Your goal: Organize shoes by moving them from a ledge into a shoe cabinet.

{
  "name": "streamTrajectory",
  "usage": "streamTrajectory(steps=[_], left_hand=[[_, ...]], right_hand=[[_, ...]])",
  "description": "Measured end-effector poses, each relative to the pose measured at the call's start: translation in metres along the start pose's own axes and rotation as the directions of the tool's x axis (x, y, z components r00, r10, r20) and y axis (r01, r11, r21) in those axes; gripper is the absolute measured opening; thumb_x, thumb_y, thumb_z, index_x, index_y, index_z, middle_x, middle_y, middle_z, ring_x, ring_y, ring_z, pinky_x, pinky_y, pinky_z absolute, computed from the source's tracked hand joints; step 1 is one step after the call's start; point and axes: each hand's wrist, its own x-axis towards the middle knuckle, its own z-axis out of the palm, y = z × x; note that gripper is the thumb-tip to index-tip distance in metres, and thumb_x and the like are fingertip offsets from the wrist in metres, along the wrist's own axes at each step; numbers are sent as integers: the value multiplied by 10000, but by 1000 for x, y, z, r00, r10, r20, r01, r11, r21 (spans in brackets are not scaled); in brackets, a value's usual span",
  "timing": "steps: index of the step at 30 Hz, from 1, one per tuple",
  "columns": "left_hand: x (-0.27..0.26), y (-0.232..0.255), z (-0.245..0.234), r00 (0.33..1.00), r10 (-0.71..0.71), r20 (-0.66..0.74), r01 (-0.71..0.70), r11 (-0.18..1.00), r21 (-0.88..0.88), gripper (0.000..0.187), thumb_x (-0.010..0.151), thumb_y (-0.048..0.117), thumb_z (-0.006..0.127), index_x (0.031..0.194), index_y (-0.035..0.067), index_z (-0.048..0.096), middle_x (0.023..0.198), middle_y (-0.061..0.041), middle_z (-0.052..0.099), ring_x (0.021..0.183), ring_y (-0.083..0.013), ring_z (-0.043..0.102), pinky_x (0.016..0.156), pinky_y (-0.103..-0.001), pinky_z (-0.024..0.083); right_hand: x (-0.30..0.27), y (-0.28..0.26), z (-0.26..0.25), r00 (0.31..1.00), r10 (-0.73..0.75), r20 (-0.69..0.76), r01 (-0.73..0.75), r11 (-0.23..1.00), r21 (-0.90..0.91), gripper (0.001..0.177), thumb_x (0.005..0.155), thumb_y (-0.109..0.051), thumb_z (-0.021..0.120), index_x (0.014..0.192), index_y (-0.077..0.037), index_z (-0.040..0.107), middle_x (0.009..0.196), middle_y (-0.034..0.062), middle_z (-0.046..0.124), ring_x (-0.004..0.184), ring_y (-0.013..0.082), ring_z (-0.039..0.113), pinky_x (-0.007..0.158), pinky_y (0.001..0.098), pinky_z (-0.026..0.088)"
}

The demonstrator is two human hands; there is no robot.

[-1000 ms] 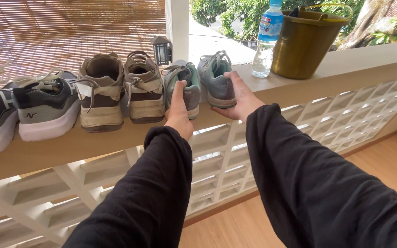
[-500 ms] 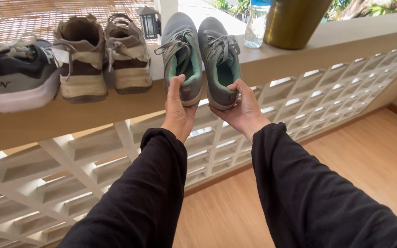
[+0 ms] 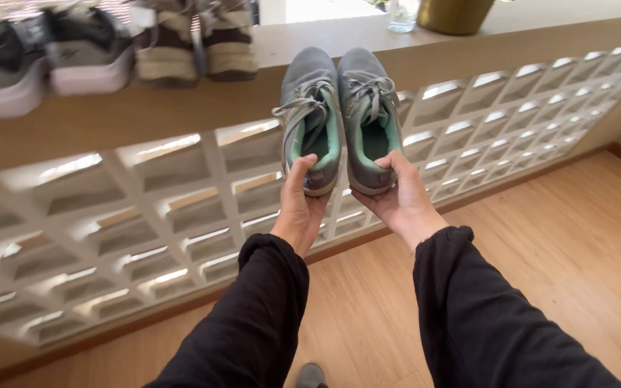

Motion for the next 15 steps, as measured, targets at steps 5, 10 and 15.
streamTrajectory(steps=[5,10,15], left_hand=[[-89,21,-33,995,39,-95,-36,999,31,485,789,297,746,1207,93,611,1134,-45,682,1058,-158,646,974,-337,515],[-186,55,-90,960,174,-217,-179,984,1,501,788,296,769,1208,76,606,1122,-56,675,1045,-173,646,953,-350,519],[-297,107,-127,859,323,-398,-328,943,57,531,753,310,777,1215,101,618,1102,-38,698,1015,-156,667,947,-334,533]], right_hand=[[-65,49,29,994,83,66,-81,996,-33,423,751,-253,668,1121,-52,624,1067,107,693,1025,269,679,962,464,559],[-117,122,67,954,195,229,-174,978,-111,407,777,-262,674,1109,-32,627,1053,128,686,988,273,679,932,450,566],[-188,184,137,889,363,279,-305,924,-232,380,780,-261,664,1105,-68,620,1051,106,675,994,256,677,931,460,572]])
